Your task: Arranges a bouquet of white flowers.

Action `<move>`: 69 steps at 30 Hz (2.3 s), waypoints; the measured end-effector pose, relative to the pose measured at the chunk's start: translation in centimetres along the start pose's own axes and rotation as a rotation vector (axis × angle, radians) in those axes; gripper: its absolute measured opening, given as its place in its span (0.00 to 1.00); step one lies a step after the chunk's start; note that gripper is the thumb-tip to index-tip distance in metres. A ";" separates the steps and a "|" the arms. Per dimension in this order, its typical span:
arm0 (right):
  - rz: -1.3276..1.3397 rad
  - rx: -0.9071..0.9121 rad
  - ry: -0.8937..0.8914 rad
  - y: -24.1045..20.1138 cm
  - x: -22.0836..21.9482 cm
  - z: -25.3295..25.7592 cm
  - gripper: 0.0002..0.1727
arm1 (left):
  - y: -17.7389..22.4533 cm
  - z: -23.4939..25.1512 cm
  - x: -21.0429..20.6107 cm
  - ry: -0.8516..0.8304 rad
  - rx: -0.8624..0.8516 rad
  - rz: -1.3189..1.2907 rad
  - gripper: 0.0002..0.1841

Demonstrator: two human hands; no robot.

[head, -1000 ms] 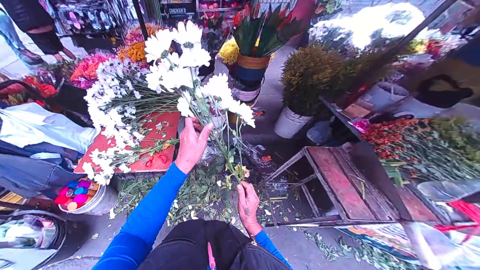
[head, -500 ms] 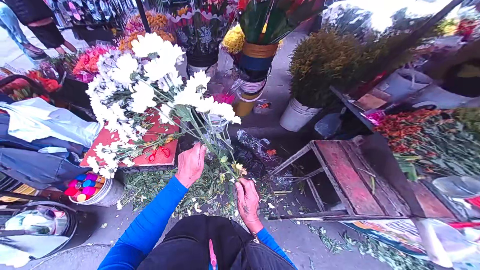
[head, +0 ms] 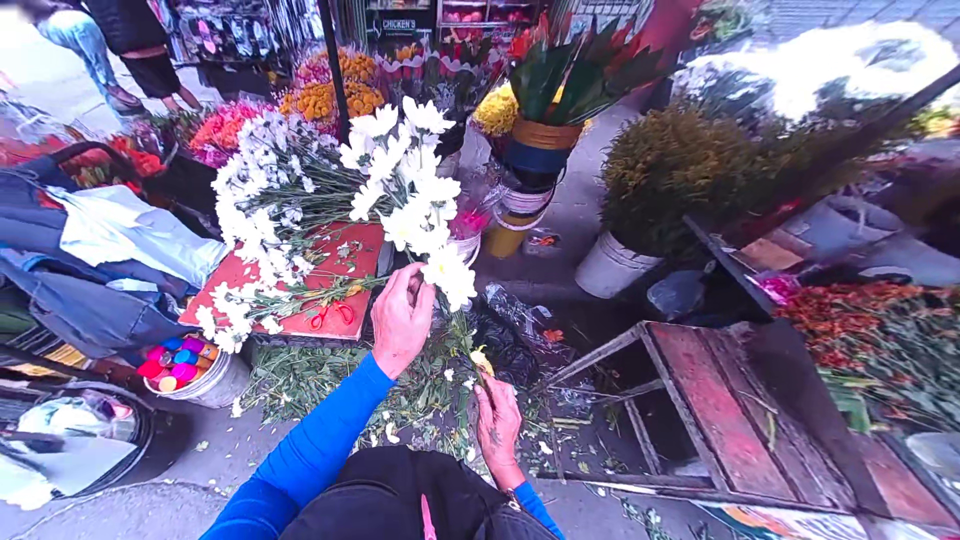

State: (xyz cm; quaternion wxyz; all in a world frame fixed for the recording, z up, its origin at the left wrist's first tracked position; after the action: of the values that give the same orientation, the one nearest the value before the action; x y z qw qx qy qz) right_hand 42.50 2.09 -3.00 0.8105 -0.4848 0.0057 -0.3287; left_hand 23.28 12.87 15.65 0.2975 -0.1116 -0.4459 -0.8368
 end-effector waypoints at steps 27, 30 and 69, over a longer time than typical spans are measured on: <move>0.481 -0.414 -0.020 5.5 0.4 -1.6 0.18 | -1.2 2.1 8.2 -0.543 -0.220 -1.311 0.10; 0.572 -0.443 -0.007 5.4 0.8 -0.8 0.17 | -4.9 0.0 7.1 -0.838 -0.081 -0.495 0.20; 0.575 -0.660 -0.280 6.5 -3.1 -3.7 0.13 | -7.7 -10.4 -0.6 -0.963 0.613 -0.392 0.20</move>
State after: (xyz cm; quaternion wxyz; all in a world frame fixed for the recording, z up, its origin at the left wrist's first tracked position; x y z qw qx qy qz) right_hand 42.26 2.89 -11.09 0.6640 -0.7354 0.1349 -0.0026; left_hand 19.98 7.90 4.18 -0.0790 -0.3026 -0.7637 -0.5647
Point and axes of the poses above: each hand's wrist, its own z-axis towards the middle knuckle, its own x-axis out of the back of the hand, y = z × x, the point moved 3 cm from there along z, towards the middle knuckle, and after that the axes turned 4 degrees about z, right-handed, at the moved point
